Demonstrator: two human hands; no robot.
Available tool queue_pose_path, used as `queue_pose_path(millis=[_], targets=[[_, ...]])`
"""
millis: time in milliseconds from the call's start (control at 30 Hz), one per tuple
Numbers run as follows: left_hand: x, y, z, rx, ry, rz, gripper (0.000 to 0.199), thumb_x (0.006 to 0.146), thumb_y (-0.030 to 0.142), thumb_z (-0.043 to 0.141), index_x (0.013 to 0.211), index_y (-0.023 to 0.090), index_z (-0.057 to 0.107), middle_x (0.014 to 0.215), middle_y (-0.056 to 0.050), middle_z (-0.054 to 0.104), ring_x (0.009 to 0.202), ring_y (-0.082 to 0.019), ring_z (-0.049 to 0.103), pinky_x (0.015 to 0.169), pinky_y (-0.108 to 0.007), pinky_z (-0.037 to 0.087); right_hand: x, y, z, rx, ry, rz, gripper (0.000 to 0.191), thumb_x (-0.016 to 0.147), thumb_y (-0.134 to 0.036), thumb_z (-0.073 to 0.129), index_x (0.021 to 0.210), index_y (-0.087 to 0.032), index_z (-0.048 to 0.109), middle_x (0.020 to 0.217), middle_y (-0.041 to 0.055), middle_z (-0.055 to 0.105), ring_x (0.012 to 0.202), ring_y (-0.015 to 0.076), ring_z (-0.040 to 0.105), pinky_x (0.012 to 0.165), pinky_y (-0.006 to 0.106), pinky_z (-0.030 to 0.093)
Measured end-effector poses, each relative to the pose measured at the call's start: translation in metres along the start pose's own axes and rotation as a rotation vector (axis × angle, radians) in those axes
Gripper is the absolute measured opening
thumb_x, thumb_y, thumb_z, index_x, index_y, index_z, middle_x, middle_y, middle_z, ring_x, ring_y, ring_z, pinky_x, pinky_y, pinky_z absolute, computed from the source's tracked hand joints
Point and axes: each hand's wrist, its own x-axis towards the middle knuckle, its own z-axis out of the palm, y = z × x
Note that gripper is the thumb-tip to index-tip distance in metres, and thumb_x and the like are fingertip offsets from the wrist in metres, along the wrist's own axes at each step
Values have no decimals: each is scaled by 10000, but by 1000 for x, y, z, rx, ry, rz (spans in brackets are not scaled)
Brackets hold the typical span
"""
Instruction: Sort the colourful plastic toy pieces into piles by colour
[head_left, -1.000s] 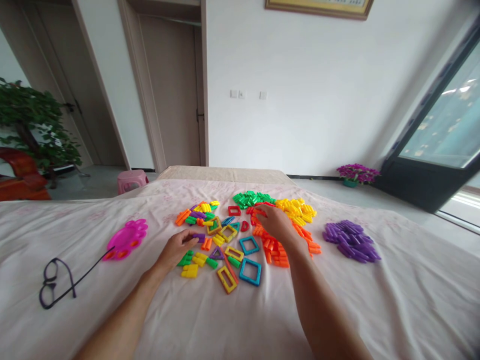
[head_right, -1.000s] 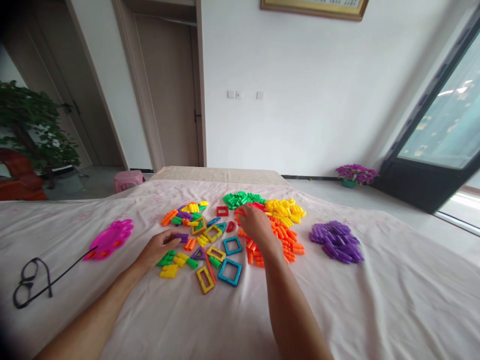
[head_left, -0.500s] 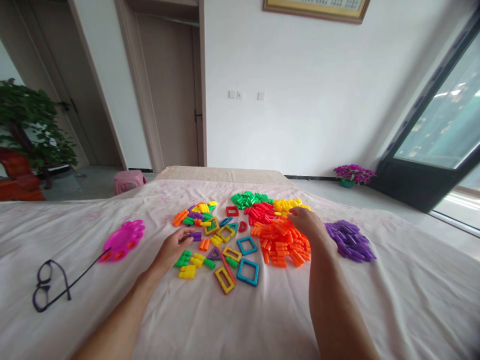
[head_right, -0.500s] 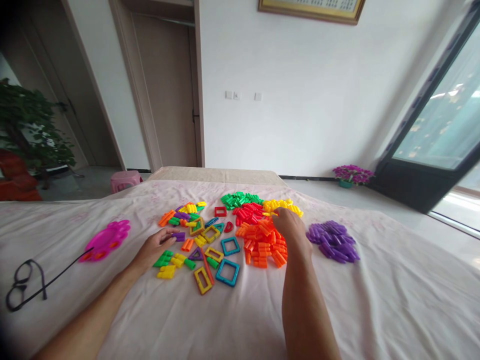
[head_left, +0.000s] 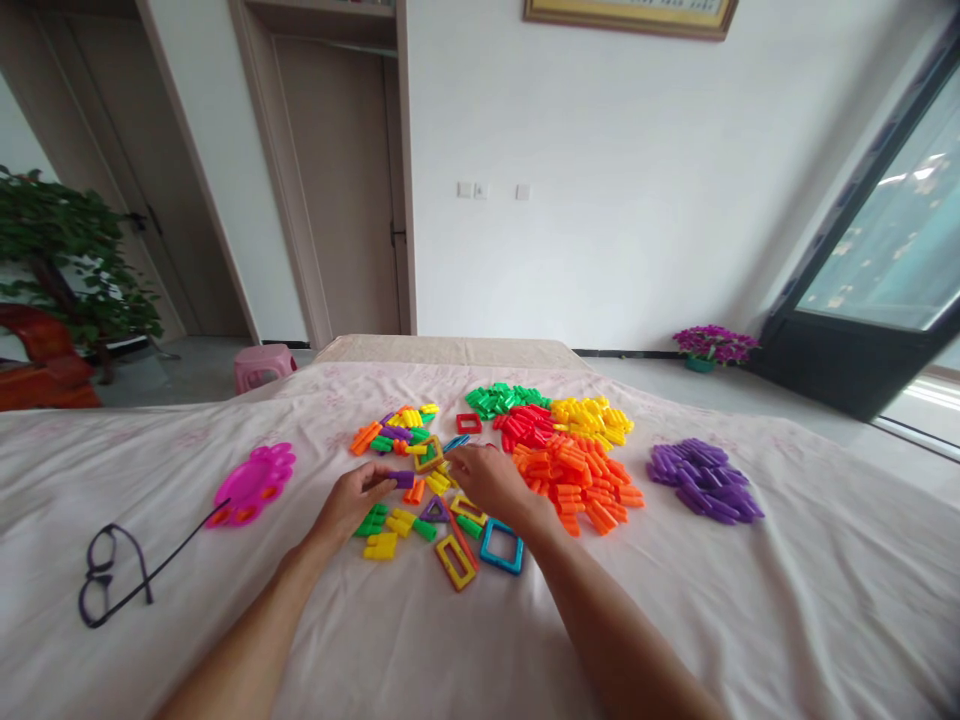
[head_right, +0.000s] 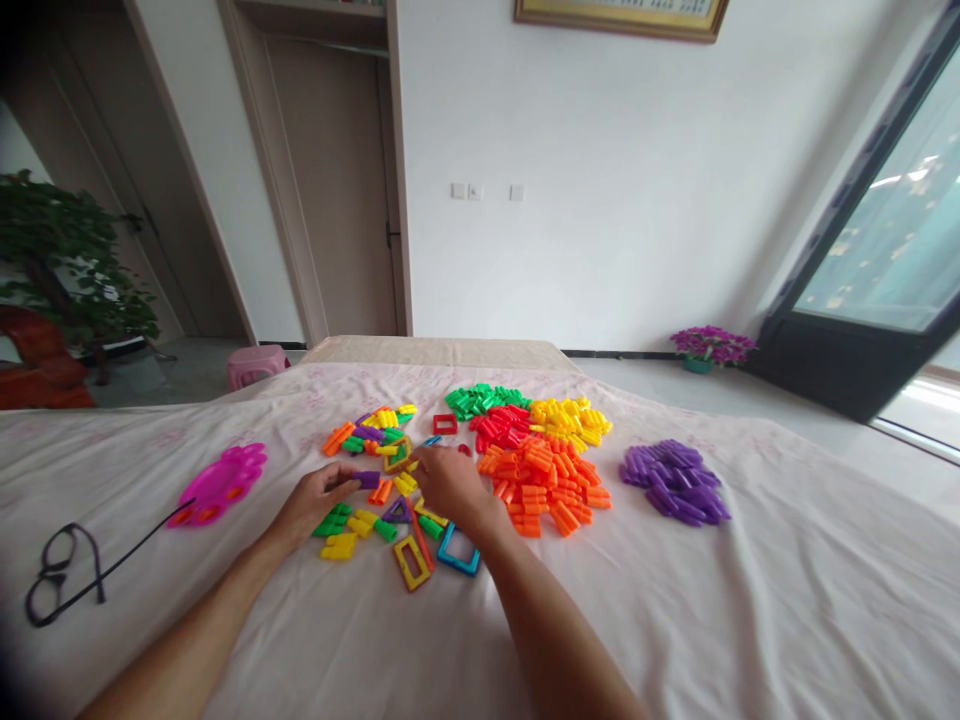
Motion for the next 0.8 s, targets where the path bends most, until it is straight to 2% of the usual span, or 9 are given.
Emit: queue_pose_path(millis=[100,200,333,433,567,700,800], targets=[[0,1,2,16,-36,18,358,749,466,664,925,155,671,909,-77,728,849,-226,669,713,-302,496,-3,-15,23,60,-17,-68,325,910,-282,479,1201,-281,623,1136,42,689,1011,194,637,784,249,429],[-1,3,6,26,-82,46,341,740,454,680,904,155,686,880,-65,721,828,-213,660,733,-301,499,-4,-21,35,65,-26,-62,311,910,-298,501,1191,-256,627,1120,57,691,1031,200,629,814,254,427],[-3,7,10,14,-133,51,350,742,449,683,920,147,692,886,-68,718,828,-211,657,736,-302,505,-4,-22,38,34,-49,-24,263,930,-340,492,1107,-245,662,1067,60,701,1000,190,631,799,245,418],[-4,8,10,38,-97,66,364,757,457,666,952,151,696,932,-75,720,875,-218,658,771,-304,502,-1,-15,32,47,2,-9,269,940,-361,475,1101,-256,664,1036,44,709,943,177,641,745,231,409],[-1,3,5,90,-27,78,384,784,486,624,980,164,701,1008,-77,723,963,-230,653,852,-312,487,7,18,8,92,212,101,249,907,-378,520,1044,-251,685,917,16,719,801,157,640,649,221,386],[3,-7,-1,167,23,60,407,799,521,581,970,174,707,1009,-64,730,973,-234,654,870,-318,484,6,74,-30,130,451,349,267,872,-399,549,1036,-245,694,778,-3,698,701,148,616,592,223,369],[5,-12,-4,244,51,61,395,809,519,565,969,188,710,1017,-49,730,979,-229,653,875,-311,478,-10,118,-58,91,586,557,283,848,-409,567,1034,-246,705,813,12,709,733,164,621,611,238,380]])
